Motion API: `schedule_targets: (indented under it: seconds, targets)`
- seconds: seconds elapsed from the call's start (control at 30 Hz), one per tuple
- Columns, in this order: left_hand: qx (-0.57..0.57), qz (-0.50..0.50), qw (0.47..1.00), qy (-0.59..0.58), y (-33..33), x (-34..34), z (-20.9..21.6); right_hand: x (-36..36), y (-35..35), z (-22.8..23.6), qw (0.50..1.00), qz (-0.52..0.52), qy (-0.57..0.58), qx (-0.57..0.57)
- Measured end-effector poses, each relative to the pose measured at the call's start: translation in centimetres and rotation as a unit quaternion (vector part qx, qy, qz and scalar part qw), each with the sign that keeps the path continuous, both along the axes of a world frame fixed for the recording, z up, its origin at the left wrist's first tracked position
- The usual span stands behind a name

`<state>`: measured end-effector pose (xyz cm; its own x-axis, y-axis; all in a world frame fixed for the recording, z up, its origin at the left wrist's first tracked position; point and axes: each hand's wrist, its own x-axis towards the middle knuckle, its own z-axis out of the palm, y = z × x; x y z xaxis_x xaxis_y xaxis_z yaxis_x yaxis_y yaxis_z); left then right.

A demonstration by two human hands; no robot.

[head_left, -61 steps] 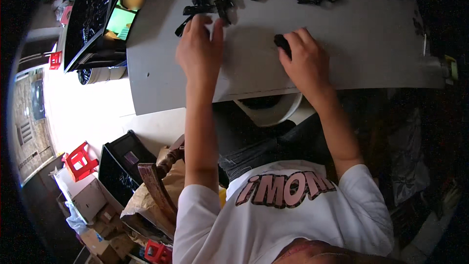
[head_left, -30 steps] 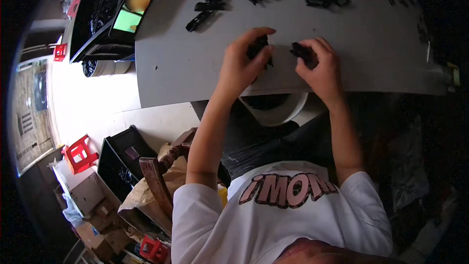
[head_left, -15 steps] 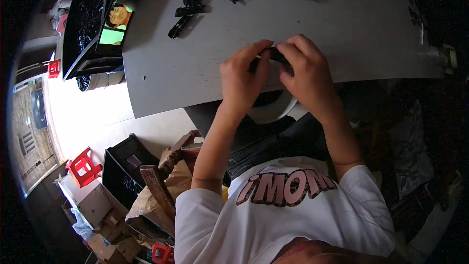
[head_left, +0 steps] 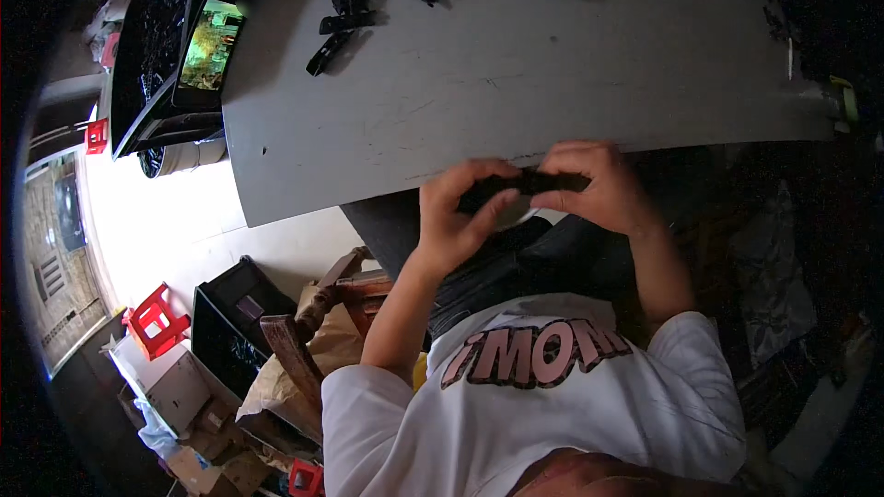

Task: Assembling small black hardware components by hand at a workbench.

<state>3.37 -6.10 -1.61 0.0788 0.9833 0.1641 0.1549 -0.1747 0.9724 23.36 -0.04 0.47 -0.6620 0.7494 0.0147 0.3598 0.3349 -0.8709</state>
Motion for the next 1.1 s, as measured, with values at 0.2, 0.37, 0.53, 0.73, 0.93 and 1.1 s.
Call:
schedule_targets:
  seconds: [0.2,0.37,0.53,0.73,0.93,1.1]
  targets:
    - [-0.070,-0.036,0.978,0.194,-2.5,0.5,-3.5,-0.1,6.4,-0.3,0.987,-0.136,-0.023,0.084]
    - [0.157,-0.163,0.885,0.407,-0.7,0.8,-3.5,-2.7,12.6,-3.9,0.932,-0.206,-0.139,0.266]
    - [0.276,-0.012,0.890,0.363,7.3,-0.4,0.7,-3.4,13.0,-3.4,0.874,-0.269,-0.294,0.280]
    - [0.266,0.188,0.779,0.536,19.3,-2.2,-1.8,-1.7,9.0,-4.1,0.856,-0.236,-0.282,0.364]
    - [0.294,0.043,0.853,0.430,16.6,-2.1,-2.6,1.2,6.3,-3.5,0.888,-0.184,-0.283,0.312]
    - [0.229,0.056,0.897,0.374,14.1,-1.7,-0.5,2.3,6.0,-2.7,0.902,-0.206,-0.220,0.310]
